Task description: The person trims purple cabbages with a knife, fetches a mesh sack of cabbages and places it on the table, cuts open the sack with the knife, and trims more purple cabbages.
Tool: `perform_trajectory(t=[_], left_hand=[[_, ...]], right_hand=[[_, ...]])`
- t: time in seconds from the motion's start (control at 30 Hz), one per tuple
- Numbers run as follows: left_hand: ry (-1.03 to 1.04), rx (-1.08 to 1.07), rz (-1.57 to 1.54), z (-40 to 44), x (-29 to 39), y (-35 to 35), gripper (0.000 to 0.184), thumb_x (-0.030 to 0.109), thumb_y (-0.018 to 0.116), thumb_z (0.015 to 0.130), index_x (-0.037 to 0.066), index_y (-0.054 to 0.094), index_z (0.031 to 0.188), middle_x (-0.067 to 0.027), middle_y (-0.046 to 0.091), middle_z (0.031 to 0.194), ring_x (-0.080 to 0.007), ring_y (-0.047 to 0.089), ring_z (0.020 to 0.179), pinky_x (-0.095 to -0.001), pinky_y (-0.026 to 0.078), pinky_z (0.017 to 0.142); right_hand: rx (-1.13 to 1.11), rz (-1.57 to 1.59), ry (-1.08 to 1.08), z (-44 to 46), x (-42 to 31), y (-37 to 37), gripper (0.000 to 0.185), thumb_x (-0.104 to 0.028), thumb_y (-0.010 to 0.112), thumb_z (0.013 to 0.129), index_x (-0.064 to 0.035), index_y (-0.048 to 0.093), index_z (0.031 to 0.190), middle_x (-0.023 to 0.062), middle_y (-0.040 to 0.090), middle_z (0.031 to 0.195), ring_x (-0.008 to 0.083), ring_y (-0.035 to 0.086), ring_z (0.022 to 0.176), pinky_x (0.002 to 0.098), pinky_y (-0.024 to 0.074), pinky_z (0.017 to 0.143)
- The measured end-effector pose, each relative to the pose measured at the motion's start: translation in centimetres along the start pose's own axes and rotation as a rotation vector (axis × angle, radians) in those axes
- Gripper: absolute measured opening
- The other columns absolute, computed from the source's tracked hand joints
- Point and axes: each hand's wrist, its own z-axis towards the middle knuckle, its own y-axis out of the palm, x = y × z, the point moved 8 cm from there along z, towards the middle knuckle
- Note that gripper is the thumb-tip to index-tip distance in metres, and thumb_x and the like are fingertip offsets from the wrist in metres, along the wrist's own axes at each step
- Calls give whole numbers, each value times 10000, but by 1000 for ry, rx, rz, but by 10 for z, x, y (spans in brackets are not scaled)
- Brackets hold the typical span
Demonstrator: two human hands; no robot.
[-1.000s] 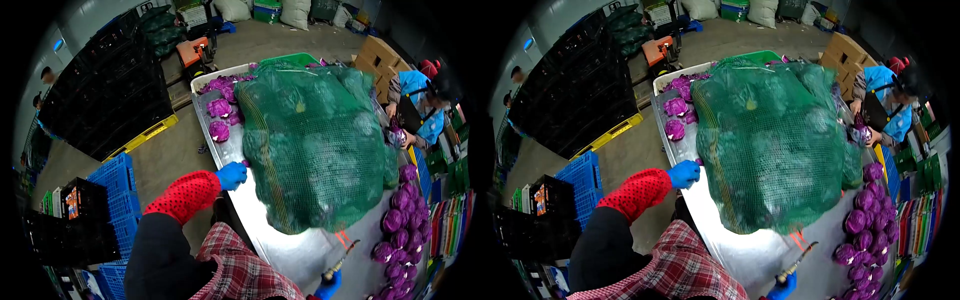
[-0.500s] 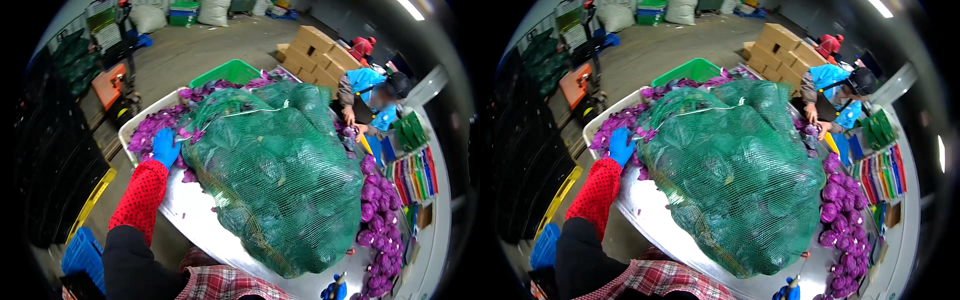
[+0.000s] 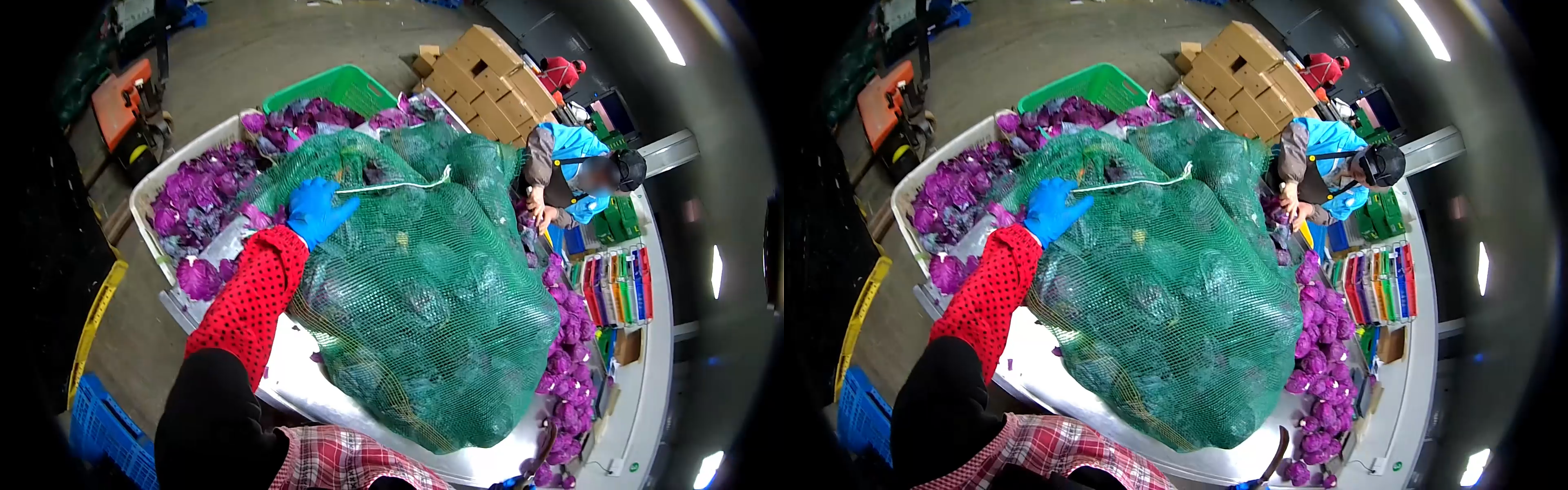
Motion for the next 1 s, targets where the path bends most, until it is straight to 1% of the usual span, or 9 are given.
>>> perform_trajectory(t=[0.07, 0.1, 0.13, 0.3, 0.4, 0.53, 0.63, 0.8, 1.0], left_hand=[[-15, 44, 31, -1, -2, 7, 526, 571, 591, 806, 70, 669, 950, -144, 617, 928, -330, 575, 913, -458, 468, 763], [-6, 87, 5, -2, -4, 7, 502, 545, 599, 812, 70, 668, 960, -138, 619, 931, -327, 575, 915, -459, 465, 771], [-1, 133, -23, -4, -6, 5, 479, 520, 607, 817, 70, 667, 970, -132, 621, 934, -325, 575, 917, -460, 462, 778], [10, 178, -79, -9, -8, 0, 394, 455, 605, 839, 88, 669, 967, -112, 626, 938, -315, 576, 908, -456, 456, 788], [-9, 201, -86, -10, -10, -1, 356, 429, 598, 849, 99, 672, 961, -101, 633, 932, -312, 579, 904, -457, 458, 786], [-13, 184, -82, -9, -11, -2, 226, 310, 627, 850, 104, 676, 929, -95, 649, 888, -326, 593, 836, -445, 474, 734], [-21, 213, -118, -10, -11, -6, 203, 290, 624, 854, 106, 675, 924, -100, 649, 874, -329, 598, 820, -441, 476, 728], [55, 274, -170, -13, -9, -5, 193, 282, 631, 856, 110, 668, 936, -112, 648, 891, -332, 598, 842, -439, 474, 739], [8, 270, -7, -12, -11, 1, 248, 360, 626, 856, 132, 672, 941, -85, 654, 913, -305, 611, 861, -454, 489, 735]], right_hand=[[29, -984, -167, 25, -7, -40, 299, -265, 443, 1007, -44, 641, 973, 4, 496, 620, 165, 468, 559, 304, 377, 544], [161, -820, -27, 56, -21, 8, 334, -197, 537, 949, -36, 600, 1235, 50, 552, 681, 218, 509, 557, 358, 399, 508], [11, -952, -144, 96, -20, 19, 380, -140, 535, 940, -4, 550, 1295, 22, 581, 795, 109, 552, 645, 244, 424, 531], [-449, -940, -273, 216, -21, 237, 486, -79, 711, 838, 16, 551, 1287, 89, 659, 1087, 124, 590, 992, 294, 474, 867], [-535, -1714, -974, 249, -5, 344, 541, -149, 656, 860, -167, 498, 1377, 127, 678, 909, 285, 678, 729, 388, 538, 657], [-635, -1973, -870, 304, 35, 368, 585, -152, 636, 840, -284, 491, 1390, 130, 638, 787, 325, 627, 633, 439, 506, 566], [-620, -2328, -1133, 291, 55, 364, 591, -168, 566, 864, -279, 430, 1428, 114, 608, 667, 276, 610, 541, 419, 468, 462], [-671, -2478, -801, 207, -18, 285, 695, -96, 554, 814, -251, 379, 1469, 89, 570, 561, 251, 567, 421, 416, 431, 374], [-463, -2196, -1157, 205, -51, 320, 582, -139, 615, 839, -306, 495, 1383, 80, 521, 623, 251, 570, 477, 394, 427, 408]])
